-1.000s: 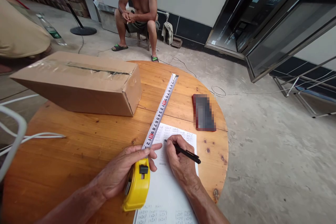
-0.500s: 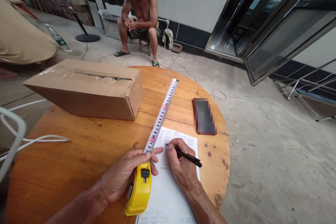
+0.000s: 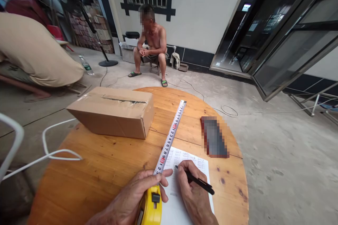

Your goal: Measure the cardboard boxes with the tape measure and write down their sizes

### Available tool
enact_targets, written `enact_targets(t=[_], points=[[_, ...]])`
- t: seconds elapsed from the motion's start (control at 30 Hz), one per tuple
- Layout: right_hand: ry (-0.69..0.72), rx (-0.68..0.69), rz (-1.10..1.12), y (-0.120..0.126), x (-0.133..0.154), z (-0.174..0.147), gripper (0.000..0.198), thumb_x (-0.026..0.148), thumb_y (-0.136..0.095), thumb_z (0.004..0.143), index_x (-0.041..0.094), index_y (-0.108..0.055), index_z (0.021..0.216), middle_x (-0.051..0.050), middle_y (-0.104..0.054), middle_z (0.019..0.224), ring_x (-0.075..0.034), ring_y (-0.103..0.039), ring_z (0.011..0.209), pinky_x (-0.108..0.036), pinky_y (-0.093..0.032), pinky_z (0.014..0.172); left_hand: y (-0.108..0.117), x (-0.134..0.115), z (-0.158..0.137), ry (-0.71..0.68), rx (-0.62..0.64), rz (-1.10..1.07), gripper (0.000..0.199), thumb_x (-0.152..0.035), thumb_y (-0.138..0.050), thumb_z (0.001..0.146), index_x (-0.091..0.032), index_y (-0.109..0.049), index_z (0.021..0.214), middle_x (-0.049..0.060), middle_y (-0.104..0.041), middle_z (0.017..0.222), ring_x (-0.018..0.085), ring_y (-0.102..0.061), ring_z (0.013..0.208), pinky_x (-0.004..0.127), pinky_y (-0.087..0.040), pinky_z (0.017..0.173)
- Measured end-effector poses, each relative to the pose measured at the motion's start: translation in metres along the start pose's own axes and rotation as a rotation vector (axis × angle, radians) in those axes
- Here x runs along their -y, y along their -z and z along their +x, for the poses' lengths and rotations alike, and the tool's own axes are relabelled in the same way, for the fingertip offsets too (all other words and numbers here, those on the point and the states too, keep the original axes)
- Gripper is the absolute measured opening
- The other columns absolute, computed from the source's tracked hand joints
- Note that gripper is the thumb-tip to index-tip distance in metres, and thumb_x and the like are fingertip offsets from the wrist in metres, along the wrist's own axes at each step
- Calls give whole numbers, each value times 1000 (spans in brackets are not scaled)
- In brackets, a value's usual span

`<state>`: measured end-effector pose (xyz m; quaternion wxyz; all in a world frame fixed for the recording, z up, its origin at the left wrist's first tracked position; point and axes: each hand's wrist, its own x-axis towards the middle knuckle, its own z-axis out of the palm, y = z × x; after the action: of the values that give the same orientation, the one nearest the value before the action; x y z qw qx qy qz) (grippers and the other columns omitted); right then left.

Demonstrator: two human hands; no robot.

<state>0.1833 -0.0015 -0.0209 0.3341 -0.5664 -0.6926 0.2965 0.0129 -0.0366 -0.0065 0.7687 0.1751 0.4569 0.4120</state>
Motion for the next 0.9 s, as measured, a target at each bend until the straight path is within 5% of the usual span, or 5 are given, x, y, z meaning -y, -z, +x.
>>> enact_targets(t=[0.37, 0.9], points=[[-57, -70, 24, -5, -2, -2, 33, 49, -45, 84, 21, -56, 70, 2, -50, 57, -14, -45, 53, -24, -35, 49, 0, -1, 6, -2, 10, -36, 32, -41, -69, 63, -10, -63, 70, 19, -54, 128, 15, -65, 57, 26, -40, 54], [15, 12, -150, 1, -21, 3, 34, 48, -43, 86, 20, -59, 74, 0, -61, 63, -16, -56, 57, -22, -45, 52, 1, -1, 8, 0, 15, -33, 39, -44, -73, 55, -12, -60, 72, 21, -56, 124, 16, -64, 55, 28, -40, 53]])
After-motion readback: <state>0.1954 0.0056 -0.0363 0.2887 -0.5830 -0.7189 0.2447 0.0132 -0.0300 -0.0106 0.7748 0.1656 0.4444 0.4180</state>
